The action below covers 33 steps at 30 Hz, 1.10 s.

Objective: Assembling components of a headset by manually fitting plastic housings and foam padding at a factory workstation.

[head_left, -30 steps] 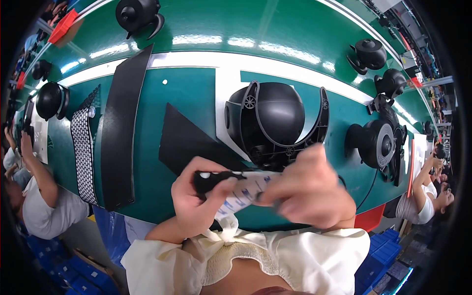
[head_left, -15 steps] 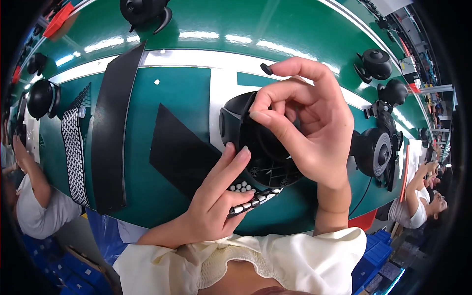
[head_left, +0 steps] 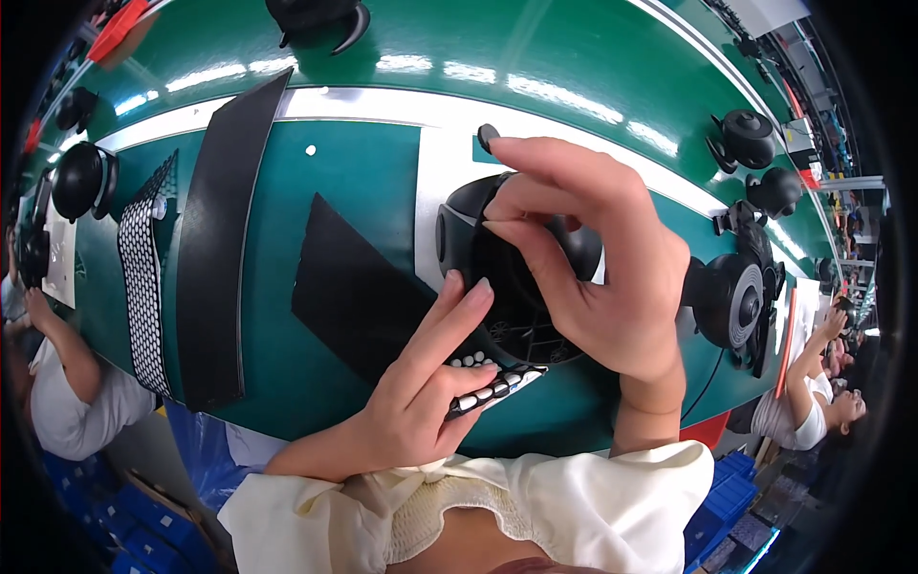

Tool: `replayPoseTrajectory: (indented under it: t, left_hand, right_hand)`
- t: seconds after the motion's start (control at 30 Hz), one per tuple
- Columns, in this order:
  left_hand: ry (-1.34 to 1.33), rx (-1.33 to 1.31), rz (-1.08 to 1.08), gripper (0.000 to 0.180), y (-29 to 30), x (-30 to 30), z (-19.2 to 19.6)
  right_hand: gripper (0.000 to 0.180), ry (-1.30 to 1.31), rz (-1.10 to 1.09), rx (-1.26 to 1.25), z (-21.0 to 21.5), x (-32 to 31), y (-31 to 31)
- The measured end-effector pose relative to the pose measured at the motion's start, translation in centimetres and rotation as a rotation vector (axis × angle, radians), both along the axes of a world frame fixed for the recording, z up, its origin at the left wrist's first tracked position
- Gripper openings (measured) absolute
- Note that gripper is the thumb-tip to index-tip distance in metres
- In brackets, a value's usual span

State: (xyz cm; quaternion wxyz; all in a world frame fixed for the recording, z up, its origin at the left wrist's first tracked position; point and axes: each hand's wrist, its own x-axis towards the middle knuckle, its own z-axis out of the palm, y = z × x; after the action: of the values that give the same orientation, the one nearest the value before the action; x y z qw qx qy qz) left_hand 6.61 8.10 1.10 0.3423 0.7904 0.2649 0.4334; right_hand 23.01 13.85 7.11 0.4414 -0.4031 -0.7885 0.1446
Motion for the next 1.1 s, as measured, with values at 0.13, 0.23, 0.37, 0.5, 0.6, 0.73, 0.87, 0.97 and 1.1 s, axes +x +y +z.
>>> replayPoseTrajectory:
  t: [0.13, 0.23, 0.37, 0.5, 0.6, 0.73, 0.87, 0.97, 1.1]
  left_hand:
    - [-0.04, -0.014, 0.001, 0.02, 0.2, 0.4, 0.4]
    - [-0.025, -0.019, 0.005, 0.021, 0.1, 0.4, 0.7]
    - [-0.017, -0.043, 0.024, 0.021, 0.1, 0.1, 0.5]
    - [-0.032, -0.009, 0.013, 0.018, 0.5, 0.3, 0.5]
    - [-0.041, -0.01, 0.009, 0.017, 0.4, 0.3, 0.6]
    - [0.009, -0.003, 0.022, 0.015, 0.3, 0.0, 0.1]
    - [0.033, -0.002, 0.062, 0.016, 0.0, -0.4, -0.2]
    - [0.019, -0.052, 0.075, 0.014, -0.4, -0.3, -0.6]
    - [0.044, -0.048, 0.092, 0.015, -0.4, -0.5, -0.7]
  right_hand:
    - [0.039, -0.177, -0.03, 0.158, 0.1, 0.4, -0.3]
    - [0.035, -0.403, -0.076, 0.297, 0.7, 0.1, -1.4]
    - [0.031, -0.506, -0.077, 0.386, 0.1, 0.2, -1.2]
    - [0.037, 0.092, -0.06, -0.158, 0.5, 2.7, -1.3]
    - [0.009, 0.303, -0.211, -0.226, 1.2, 5.1, -2.0]
    - [0.007, 0.392, -0.141, -0.535, -0.7, 6.7, -2.0]
    - [0.012, 0.455, -0.166, -0.548, -0.4, 6.7, -2.0]
    - [0.013, 0.444, -0.227, -0.566, -0.2, 7.2, -2.4]
    - [0.008, 0.4, -0.261, -0.589, -0.2, 7.1, -2.7]
